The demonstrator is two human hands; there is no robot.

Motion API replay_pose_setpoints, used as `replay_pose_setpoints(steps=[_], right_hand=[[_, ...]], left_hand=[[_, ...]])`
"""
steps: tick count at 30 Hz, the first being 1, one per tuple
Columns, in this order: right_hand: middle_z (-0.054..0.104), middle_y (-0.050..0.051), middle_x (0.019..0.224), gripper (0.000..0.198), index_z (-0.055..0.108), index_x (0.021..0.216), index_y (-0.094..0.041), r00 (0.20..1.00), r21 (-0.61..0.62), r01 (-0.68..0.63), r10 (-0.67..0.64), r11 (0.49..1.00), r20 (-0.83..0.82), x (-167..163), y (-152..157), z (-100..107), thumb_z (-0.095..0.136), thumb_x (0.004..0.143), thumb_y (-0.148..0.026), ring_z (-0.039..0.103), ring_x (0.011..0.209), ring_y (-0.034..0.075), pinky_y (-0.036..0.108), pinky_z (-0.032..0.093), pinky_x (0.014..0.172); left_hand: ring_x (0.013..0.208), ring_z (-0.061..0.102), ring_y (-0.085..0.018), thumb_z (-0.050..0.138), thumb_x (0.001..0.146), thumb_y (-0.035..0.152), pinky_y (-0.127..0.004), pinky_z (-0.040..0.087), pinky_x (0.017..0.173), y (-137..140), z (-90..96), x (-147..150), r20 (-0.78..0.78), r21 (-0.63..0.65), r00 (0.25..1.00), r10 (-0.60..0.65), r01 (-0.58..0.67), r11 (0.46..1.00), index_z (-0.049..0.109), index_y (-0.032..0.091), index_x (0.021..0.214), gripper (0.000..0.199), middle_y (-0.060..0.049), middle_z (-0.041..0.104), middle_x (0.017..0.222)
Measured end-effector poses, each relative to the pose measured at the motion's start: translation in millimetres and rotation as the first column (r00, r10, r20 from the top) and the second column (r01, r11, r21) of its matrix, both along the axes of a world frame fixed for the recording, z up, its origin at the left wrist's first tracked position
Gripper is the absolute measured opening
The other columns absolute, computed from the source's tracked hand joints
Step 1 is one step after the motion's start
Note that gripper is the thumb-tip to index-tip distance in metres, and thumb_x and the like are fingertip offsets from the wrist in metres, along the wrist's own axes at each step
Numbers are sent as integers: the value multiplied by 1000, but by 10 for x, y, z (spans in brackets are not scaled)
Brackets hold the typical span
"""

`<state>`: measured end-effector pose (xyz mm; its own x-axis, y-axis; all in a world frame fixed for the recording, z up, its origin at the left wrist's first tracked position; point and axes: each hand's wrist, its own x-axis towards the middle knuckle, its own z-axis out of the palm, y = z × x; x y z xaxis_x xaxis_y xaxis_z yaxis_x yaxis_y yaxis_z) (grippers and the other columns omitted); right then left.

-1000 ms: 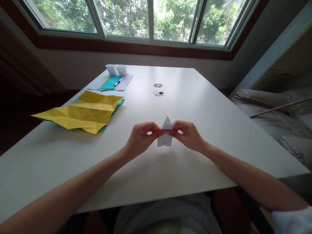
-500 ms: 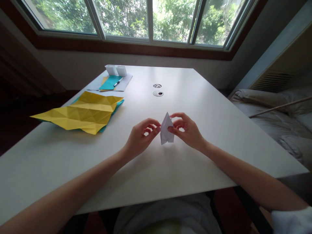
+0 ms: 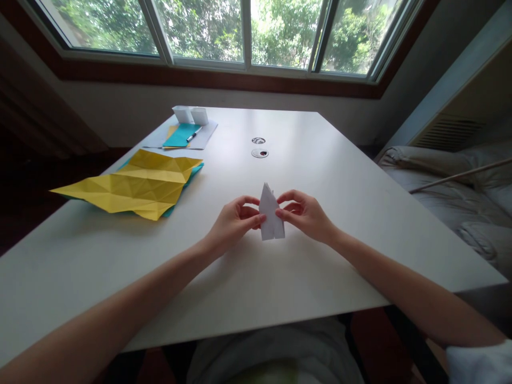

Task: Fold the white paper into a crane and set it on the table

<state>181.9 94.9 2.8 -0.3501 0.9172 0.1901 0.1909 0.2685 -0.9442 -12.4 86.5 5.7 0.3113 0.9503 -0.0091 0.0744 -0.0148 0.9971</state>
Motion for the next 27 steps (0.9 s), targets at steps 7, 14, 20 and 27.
replay_pose_setpoints(steps=[7, 14, 20, 27], right_hand=[[64, 3, 90, 21, 62, 88, -21, 927, 175, 31, -93, 984, 362, 28, 17, -18, 66, 72, -32, 58, 72, 14, 29, 48, 64], [64, 2, 83, 18, 64, 89, -20, 860, 243, -4, -121, 970, 496, 41, 3, -7, 63, 75, -31, 56, 75, 14, 26, 43, 64], [65, 1, 80, 21, 66, 90, -22, 810, 209, -14, -111, 978, 576, 56, 23, -39, 66, 72, -33, 56, 72, 15, 27, 41, 65], [66, 4, 85, 23, 65, 98, -20, 791, 238, -31, -121, 971, 599, 22, -33, -43, 59, 78, -29, 56, 78, 17, 29, 43, 71]], left_hand=[[83, 60, -22, 63, 71, 34, -34, 47, 73, 9, -65, -45, -481, 294, 872, 92, 61, 954, 61, 17, 96, 31, -7, 66, 92], [99, 52, -28, 59, 73, 44, -41, 39, 82, 24, -111, -56, -726, 411, 645, 238, 130, 902, 66, 23, 97, 32, -7, 62, 100], [94, 52, -28, 58, 73, 46, -39, 37, 76, 16, -100, -42, -751, 403, 614, 243, 134, 906, 67, 24, 85, 27, -6, 63, 93], [87, 52, -27, 58, 72, 46, -36, 36, 69, 17, -96, -23, -772, 394, 588, 240, 146, 908, 62, 21, 76, 25, -5, 64, 83]])
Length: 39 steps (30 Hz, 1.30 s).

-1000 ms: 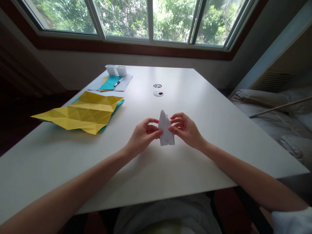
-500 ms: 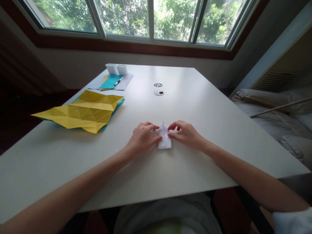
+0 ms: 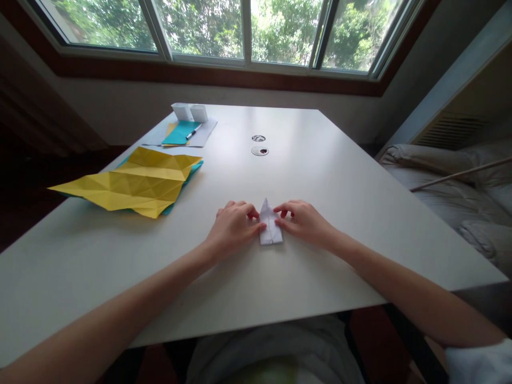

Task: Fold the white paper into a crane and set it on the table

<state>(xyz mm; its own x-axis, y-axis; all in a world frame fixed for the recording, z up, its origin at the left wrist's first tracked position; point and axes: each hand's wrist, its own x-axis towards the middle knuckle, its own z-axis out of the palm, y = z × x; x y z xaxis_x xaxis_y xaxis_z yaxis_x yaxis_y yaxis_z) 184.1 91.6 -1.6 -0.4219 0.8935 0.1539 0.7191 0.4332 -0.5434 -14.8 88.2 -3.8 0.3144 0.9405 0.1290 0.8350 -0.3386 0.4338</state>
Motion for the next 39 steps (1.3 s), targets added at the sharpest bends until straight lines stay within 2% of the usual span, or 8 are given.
replay_pose_setpoints(steps=[10, 14, 18, 21, 24, 29, 33, 39], right_hand=[[67, 4, 90, 28, 68, 99, -24, 997, 12, -46, 45, 999, 62, 40, 15, 26, 65, 73, -36, 55, 85, 21, 33, 42, 76], [66, 2, 86, 25, 67, 95, -24, 999, -4, -16, 16, 1000, 52, 15, 5, 28, 67, 72, -32, 54, 81, 18, 31, 41, 74], [63, 0, 84, 22, 63, 90, -22, 1000, 6, 19, -19, 1000, -23, -5, -26, 22, 68, 70, -26, 53, 77, 15, 26, 40, 67], [61, -1, 81, 17, 59, 84, -20, 997, -11, 5, -6, 1000, -76, -14, -42, 16, 67, 69, -23, 52, 71, 12, 23, 38, 62], [58, -3, 72, 10, 56, 77, -19, 992, -112, -15, 1, 994, -123, -27, -49, 27, 63, 69, -22, 49, 63, 10, 21, 37, 57], [61, -2, 72, 12, 60, 79, -18, 981, -218, -56, 12, 974, -195, -54, -58, 66, 62, 68, -21, 49, 62, 9, 21, 37, 57], [59, -2, 66, 11, 63, 74, -17, 988, -240, -85, 50, 967, -149, -51, -55, 87, 63, 68, -27, 47, 58, 8, 20, 34, 53], [59, -2, 65, 8, 66, 75, -18, 993, -199, -98, 84, 975, -79, -4, -22, 114, 59, 72, -20, 50, 61, 9, 20, 35, 57]], left_hand=[[89, 51, -24, 60, 72, 37, -35, 38, 79, 36, 47, -47, 112, -89, 993, -30, 40, 995, 69, 23, 74, 16, -2, 69, 79], [86, 54, -22, 62, 70, 37, -30, 41, 73, 58, 42, -57, 148, -143, 989, -12, 34, 989, 69, 23, 73, 16, 0, 68, 74], [70, 56, -16, 61, 70, 38, -26, 41, 65, 89, 7, -82, 237, -244, 971, -16, 75, 967, 69, 21, 75, 20, 1, 66, 71], [76, 55, -17, 61, 70, 38, -25, 41, 66, 103, -12, -96, 241, -214, 970, -33, 86, 973, 70, 22, 76, 20, 1, 66, 72], [84, 53, -19, 61, 70, 38, -25, 40, 68, 103, -17, -98, 218, -170, 974, -53, 91, 981, 70, 23, 77, 19, 1, 66, 72], [81, 52, -18, 61, 71, 39, -26, 38, 68, 82, -13, -86, 194, -159, 981, -26, 58, 985, 70, 24, 77, 19, 1, 66, 72], [76, 53, -17, 61, 71, 40, -25, 38, 65, 69, 2, -79, 191, -150, 982, 8, 21, 988, 70, 23, 77, 20, 0, 66, 72], [71, 54, -15, 60, 72, 37, -24, 39, 63, 77, 34, -76, 223, -188, 970, -98, 141, 972, 69, 22, 75, 18, 2, 66, 70]])
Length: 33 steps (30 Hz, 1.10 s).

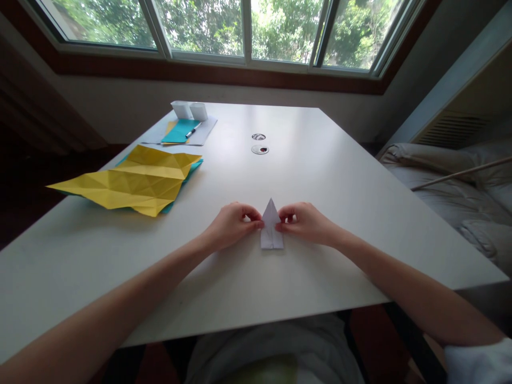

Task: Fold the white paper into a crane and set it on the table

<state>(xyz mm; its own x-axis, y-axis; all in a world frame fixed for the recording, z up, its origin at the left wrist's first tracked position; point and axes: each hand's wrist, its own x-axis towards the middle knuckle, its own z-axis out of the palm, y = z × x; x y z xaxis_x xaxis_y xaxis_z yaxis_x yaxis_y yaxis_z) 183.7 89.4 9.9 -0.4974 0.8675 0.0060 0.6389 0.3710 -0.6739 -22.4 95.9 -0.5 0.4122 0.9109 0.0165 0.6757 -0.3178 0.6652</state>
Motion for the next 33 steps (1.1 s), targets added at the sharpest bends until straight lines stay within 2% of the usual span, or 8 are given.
replay_pose_setpoints(steps=[7, 10, 13, 16, 19, 23, 29, 33], right_hand=[[55, -3, 63, 7, 62, 73, -18, 999, 19, -35, 35, 999, 3, 42, 50, -65, 60, 74, -24, 46, 58, 8, 20, 34, 56], [55, -3, 64, 7, 60, 73, -17, 997, 38, -60, 62, 997, -43, 55, 65, -108, 60, 75, -24, 46, 59, 8, 20, 35, 57], [56, -2, 68, 3, 60, 73, -17, 986, 100, -120, 130, 988, -101, 75, 73, -147, 59, 75, -19, 48, 61, 8, 19, 37, 58], [58, 1, 77, 7, 62, 76, -16, 967, 190, -205, 229, 960, -113, 100, 70, -166, 55, 78, -13, 52, 65, 9, 19, 40, 60], [59, 4, 83, 13, 63, 83, -17, 944, 290, -300, 327, 909, -50, 123, 68, -166, 50, 84, -15, 54, 73, 11, 21, 43, 66], [62, 8, 86, 20, 63, 89, -16, 900, 444, -420, 425, 792, 94, 163, 84, -165, 43, 89, -19, 54, 81, 15, 26, 45, 74], [65, 8, 93, 26, 61, 103, -16, 850, 560, -526, 421, 640, 318, 251, 89, -167, 38, 92, -18, 54, 86, 16, 30, 44, 80], [65, 7, 94, 26, 61, 103, -16, 825, 604, -564, 413, 564, 384, 270, 79, -158, 37, 93, -17, 55, 87, 15, 29, 43, 78]], left_hand=[[81, 55, -19, 62, 70, 34, -27, 40, 70, -8, -10, 5, -66, 75, 998, -16, 20, 997, 68, 23, 74, 12, 1, 67, 71], [82, 54, -18, 62, 73, 28, -28, 37, 73, -14, -2, -2, -90, 164, 992, -85, 99, 982, 66, 21, 72, 8, 1, 67, 73], [85, 52, -18, 60, 78, 25, -30, 32, 77, -13, 21, -28, -154, 299, 964, -216, 253, 920, 66, 22, 74, 8, 2, 68, 77], [87, 51, -17, 56, 82, 24, -31, 29, 77, -5, 52, -64, -223, 371, 926, -305, 369, 852, 66, 23, 78, 11, 1, 68, 80], [89, 50, -17, 52, 86, 25, -30, 29, 78, 6, 74, -88, -297, 417, 887, -354, 454, 787, 67, 23, 83, 15, 0, 68, 83], [90, 49, -17, 43, 91, 28, -30, 30, 80, 11, 97, -91, -393, 430, 828, -401, 551, 716, 66, 22, 89, 23, -2, 68, 87], [89, 50, -16, 42, 91, 26, -29, 32, 81, 7, 117, -94, -443, 408, 785, -434, 607, 682, 65, 21, 90, 24, -2, 68, 89], [88, 51, -16, 44, 90, 24, -27, 33, 81, 0, 128, -98, -454, 409, 775, -439, 619, 670, 65, 21, 87, 22, -2, 68, 88]])
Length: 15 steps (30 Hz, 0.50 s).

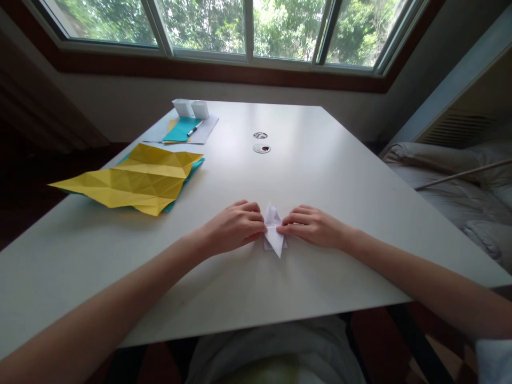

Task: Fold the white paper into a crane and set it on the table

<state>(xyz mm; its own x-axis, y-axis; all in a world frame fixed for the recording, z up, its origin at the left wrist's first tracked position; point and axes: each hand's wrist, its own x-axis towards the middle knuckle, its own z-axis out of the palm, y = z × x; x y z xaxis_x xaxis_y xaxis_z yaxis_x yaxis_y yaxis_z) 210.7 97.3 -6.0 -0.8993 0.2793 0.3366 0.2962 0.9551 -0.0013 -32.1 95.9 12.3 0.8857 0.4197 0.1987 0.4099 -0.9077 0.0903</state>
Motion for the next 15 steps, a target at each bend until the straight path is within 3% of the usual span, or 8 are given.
replay_pose_setpoints(steps=[9, 12, 15], right_hand=[[65, 7, 95, 25, 60, 103, -16, 998, 58, 0, -3, 998, 60, -19, -27, 15, 37, 93, -17, 55, 88, 16, 31, 43, 77], [65, 8, 94, 24, 60, 103, -16, 999, -18, 36, -36, 999, 3, -24, -50, 17, 39, 92, -17, 55, 89, 17, 32, 44, 79], [65, 8, 93, 22, 61, 102, -16, 990, -205, 90, -111, 975, -91, -44, -65, 29, 43, 90, -18, 56, 87, 16, 30, 46, 79]], left_hand=[[89, 52, -17, 44, 89, 17, -29, 36, 79, -78, 32, 57, -95, 96, 995, 6, 4, 995, 63, 18, 79, 21, -4, 66, 82], [89, 53, -17, 45, 88, 18, -29, 38, 80, -72, 1, 36, -26, 19, 999, 39, -38, 999, 64, 18, 83, 19, -5, 66, 84], [85, 54, -16, 47, 86, 18, -27, 42, 77, -54, -26, 16, 84, -132, 990, 114, -102, 986, 65, 19, 87, 18, -4, 67, 85]])
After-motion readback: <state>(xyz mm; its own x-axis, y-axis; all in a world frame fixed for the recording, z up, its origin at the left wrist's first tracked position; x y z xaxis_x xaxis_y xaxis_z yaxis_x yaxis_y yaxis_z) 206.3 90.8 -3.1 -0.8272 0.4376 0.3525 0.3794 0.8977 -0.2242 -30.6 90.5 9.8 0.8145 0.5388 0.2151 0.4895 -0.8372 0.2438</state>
